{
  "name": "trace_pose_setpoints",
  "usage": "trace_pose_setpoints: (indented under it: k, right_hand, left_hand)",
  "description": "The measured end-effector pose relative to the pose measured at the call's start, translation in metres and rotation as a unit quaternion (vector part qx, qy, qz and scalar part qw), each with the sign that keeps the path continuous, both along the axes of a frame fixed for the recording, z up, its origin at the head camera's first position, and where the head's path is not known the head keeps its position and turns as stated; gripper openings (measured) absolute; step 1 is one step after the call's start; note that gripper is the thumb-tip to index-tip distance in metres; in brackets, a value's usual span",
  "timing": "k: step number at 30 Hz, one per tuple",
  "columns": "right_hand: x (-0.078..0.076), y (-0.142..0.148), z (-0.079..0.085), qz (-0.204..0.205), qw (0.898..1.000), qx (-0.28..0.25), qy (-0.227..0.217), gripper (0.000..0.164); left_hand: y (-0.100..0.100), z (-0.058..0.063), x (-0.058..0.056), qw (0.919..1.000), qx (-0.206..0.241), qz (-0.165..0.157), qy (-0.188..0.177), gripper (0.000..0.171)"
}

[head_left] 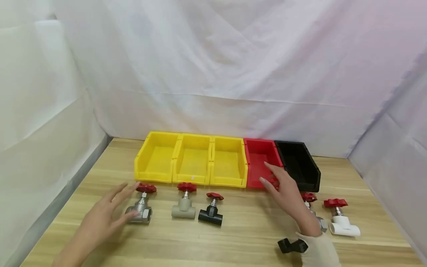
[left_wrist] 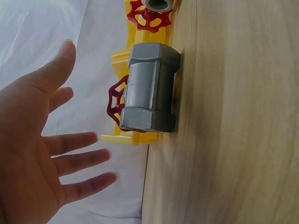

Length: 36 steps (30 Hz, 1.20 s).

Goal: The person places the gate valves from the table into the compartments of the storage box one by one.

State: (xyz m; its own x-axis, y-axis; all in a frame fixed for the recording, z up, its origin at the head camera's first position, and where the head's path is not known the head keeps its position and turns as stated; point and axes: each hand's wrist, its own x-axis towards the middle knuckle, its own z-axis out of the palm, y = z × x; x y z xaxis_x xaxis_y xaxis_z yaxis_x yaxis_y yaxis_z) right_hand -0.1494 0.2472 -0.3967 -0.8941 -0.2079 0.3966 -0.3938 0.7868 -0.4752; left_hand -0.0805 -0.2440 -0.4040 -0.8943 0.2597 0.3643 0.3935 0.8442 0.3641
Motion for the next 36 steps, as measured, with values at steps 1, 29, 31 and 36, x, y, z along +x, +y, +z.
trace_pose_setpoints:
  k: [1,29,31,36]
  right_hand:
    - [-0.004,-0.003,-0.003,-0.001,1.0,-0.007,-0.002,0.057]
    - [-0.046,-0.025,-0.045,0.03,0.999,-0.029,0.002,0.063]
    - [-0.047,-0.025,-0.047,0.031,0.999,-0.016,-0.001,0.065]
    - [-0.048,-0.026,-0.049,0.028,1.0,0.002,0.004,0.068]
  left_hand:
    - [0.0,-0.001,0.002,1.0,0.005,0.002,-0.007,0.078]
    - [0.016,-0.02,-0.004,0.9978,0.016,0.008,-0.065,0.068]
    - [0.015,-0.02,-0.005,0.9978,0.015,0.005,-0.064,0.066]
    - [0.015,-0.019,-0.006,0.996,0.022,-0.005,-0.086,0.057]
